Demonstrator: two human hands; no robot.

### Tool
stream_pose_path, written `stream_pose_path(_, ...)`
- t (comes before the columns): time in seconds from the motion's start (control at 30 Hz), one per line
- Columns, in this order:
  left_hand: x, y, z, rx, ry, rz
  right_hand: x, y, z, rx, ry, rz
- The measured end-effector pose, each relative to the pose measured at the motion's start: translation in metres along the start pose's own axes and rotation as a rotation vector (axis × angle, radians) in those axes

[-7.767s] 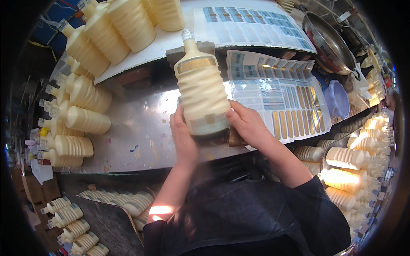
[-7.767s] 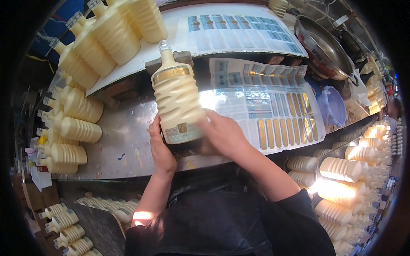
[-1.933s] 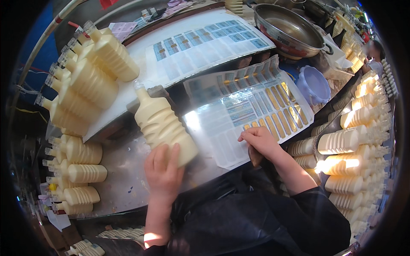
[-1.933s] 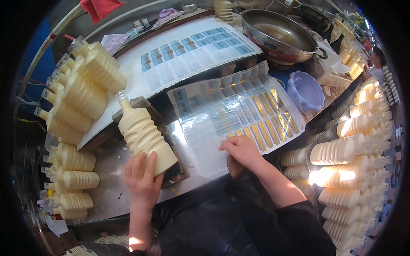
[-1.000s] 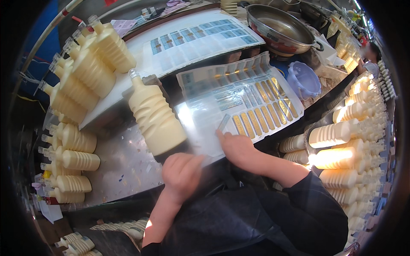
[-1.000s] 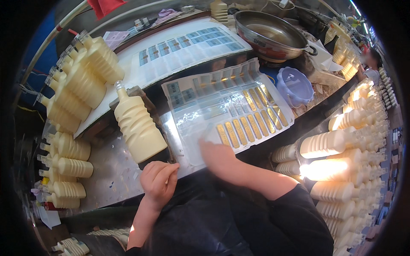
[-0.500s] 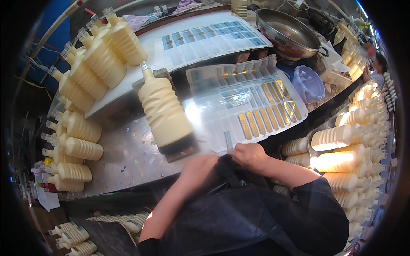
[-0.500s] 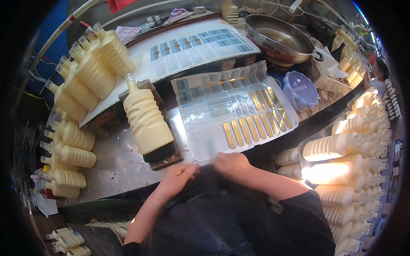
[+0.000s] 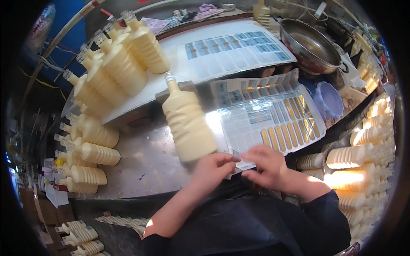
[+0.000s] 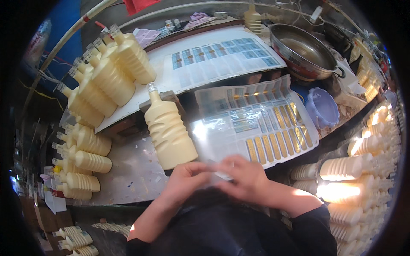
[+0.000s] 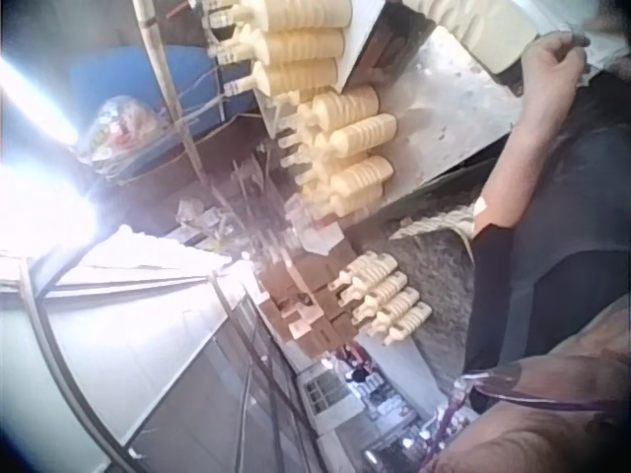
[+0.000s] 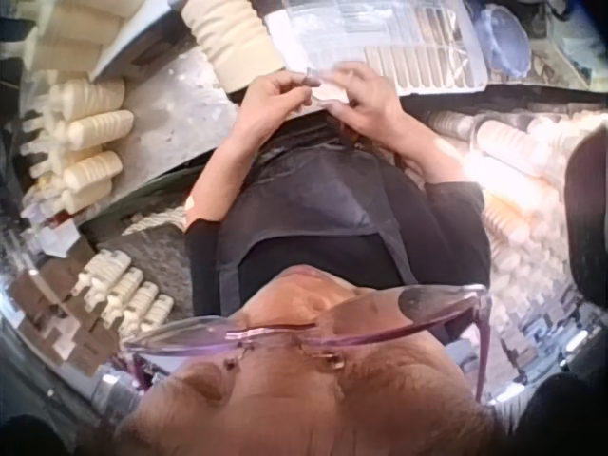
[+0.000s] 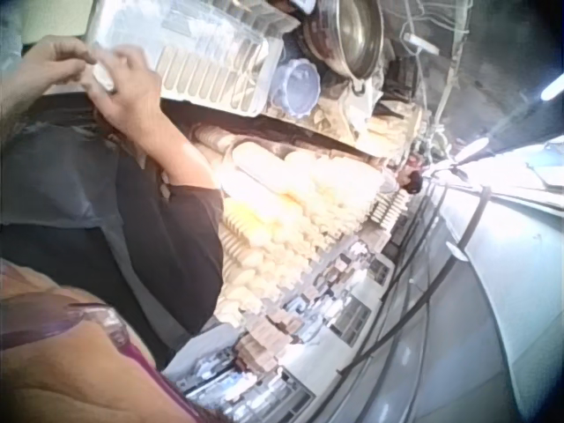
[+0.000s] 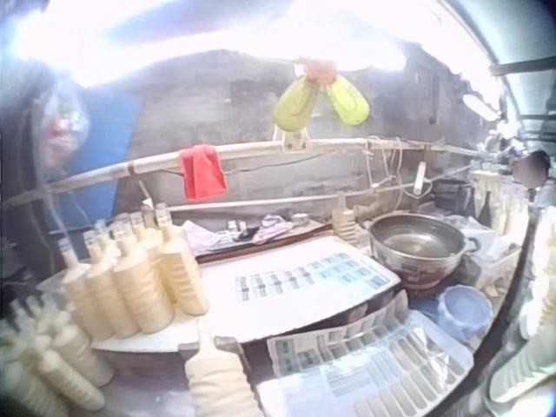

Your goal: The person repeatedly applies rectangular labels to the necks of cream-colored plastic bottles. They peel each label from a sheet, position it on the bottle, and smooth it down with their fingers. Finished bottles are placed on a nearby table.

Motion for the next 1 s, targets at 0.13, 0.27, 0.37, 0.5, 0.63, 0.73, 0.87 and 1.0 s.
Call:
stream_pose_path(0.13,0.03,0.043,0.003,-0.067,-0.211,0.327,-0.016,0.009,0.063,-0.455,-0.519,0.635)
stream_pose_path(0.27,0.061,0.073,0.009,-0.078,-0.164,0.276,-0.029,-0.001,0.104,-0.569,-0.549,0.699)
stream_pose_path(0.37,0.089,0.084,0.013,-0.063,-0.028,0.328,-0.031,-0.019,0.13,-0.494,-0.395,0.649)
stream_pose_path(0.5,0.126,0.081,0.028,-0.217,0.266,0.258,-0.031,-0.038,0.173,-0.563,-0.296,0.581)
stream_pose_path(0.63,0.147,0.053,0.055,-0.304,0.516,0.122,-0.054,-0.026,0.202,-0.542,-0.198,0.458)
stream_pose_path(0.73,0.153,0.027,0.061,-0.375,0.648,0.068,-0.064,-0.021,0.207,-0.597,-0.177,0.492)
stream_pose_path(0.87,0.15,0.006,0.068,-0.435,0.715,-0.136,-0.066,-0.021,0.208,-0.626,-0.182,0.518)
stream_pose_path(1.0,0.131,0.002,0.073,-0.42,0.709,-0.354,-0.067,-0.02,0.207,-0.629,-0.17,0.557)
Point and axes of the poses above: each hand's wrist, its own z-axis towards the middle knuckle, its own x-axis out of the back of the hand, y = z × x, the point moved 1 cm from there along z, towards the middle knuckle, and after that the axes turned 15 degrees about -x, right-handed, at the moved point
